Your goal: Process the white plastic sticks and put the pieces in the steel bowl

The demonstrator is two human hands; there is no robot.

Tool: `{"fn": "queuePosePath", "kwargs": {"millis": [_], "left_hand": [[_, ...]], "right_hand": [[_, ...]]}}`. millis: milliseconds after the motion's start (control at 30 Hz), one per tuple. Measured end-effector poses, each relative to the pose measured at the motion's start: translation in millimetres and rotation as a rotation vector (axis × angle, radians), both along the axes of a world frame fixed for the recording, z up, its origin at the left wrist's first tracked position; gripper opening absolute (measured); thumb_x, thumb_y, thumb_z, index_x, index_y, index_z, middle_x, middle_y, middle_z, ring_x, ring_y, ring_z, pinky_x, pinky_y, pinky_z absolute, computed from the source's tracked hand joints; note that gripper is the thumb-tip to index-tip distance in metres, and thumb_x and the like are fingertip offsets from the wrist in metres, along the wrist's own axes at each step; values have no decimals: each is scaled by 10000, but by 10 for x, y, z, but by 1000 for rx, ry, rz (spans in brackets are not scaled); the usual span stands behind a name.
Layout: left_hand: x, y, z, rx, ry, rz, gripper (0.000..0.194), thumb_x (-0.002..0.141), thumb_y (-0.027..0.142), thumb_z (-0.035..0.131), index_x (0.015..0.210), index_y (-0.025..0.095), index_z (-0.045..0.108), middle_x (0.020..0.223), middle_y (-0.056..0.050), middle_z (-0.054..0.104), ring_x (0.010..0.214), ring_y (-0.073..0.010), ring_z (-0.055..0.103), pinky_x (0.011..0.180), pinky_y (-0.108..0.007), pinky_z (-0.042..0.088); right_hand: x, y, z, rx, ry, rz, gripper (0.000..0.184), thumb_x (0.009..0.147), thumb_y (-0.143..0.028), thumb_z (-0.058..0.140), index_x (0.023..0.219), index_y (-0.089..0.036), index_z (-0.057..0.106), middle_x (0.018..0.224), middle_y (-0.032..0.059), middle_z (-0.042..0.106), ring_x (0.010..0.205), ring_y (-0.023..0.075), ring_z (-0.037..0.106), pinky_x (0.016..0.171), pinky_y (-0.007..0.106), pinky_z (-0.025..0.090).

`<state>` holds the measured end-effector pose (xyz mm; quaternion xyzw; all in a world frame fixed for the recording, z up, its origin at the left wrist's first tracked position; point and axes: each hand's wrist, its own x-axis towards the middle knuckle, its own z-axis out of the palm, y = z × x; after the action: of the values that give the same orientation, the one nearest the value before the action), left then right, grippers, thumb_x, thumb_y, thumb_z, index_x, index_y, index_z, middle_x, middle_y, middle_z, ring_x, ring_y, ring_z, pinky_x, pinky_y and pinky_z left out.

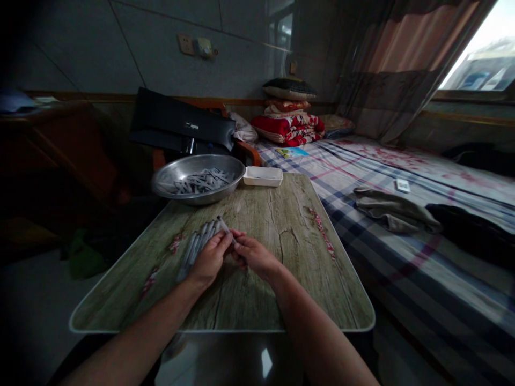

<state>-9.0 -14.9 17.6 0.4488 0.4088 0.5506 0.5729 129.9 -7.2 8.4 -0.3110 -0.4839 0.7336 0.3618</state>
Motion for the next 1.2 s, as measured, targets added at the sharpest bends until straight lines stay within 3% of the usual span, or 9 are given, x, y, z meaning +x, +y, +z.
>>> {"fn": "queuePosePath", "kwargs": {"millis": [167,400,733,1000,1200], "left_hand": [[-25,-77,-42,-43,-53,-27,383,810,561,645,790,180,610,1036,-119,739,1011,-259,676,922,-401,512],[-64,-134,-29,-14,-20,8,364,830,565,620,788,204,605,1033,-103,740,1057,-277,670,967,-450,506],[-54,-117,-9,-91,-115,12,386,775,577,665,759,201,577,1015,-112,737,1039,-286,668,849,-403,542],[-90,-120,35,74,66,43,321,852,526,610,766,216,606,1006,-93,743,1052,-266,659,981,-429,466],[-84,-111,11,-2,-42,-2,334,851,532,606,783,206,581,1020,-109,742,1029,-269,668,903,-412,509]], "right_hand": [[5,-60,56,-26,-45,91,365,844,-528,634,915,-181,546,598,-84,324,458,52,233,410,198,151],[-43,-85,100,67,-76,78,429,866,-582,602,1004,-176,592,605,-72,334,478,63,261,423,197,188],[-81,-97,85,161,-52,30,462,819,-633,623,879,-175,626,660,-36,379,519,70,301,442,209,218],[-91,-56,37,237,-83,21,424,871,-571,600,1083,-210,669,787,-14,452,538,61,323,470,204,253],[-115,-58,23,234,-121,1,471,864,-612,578,1021,-181,682,661,-40,382,516,72,295,462,213,231]]}}
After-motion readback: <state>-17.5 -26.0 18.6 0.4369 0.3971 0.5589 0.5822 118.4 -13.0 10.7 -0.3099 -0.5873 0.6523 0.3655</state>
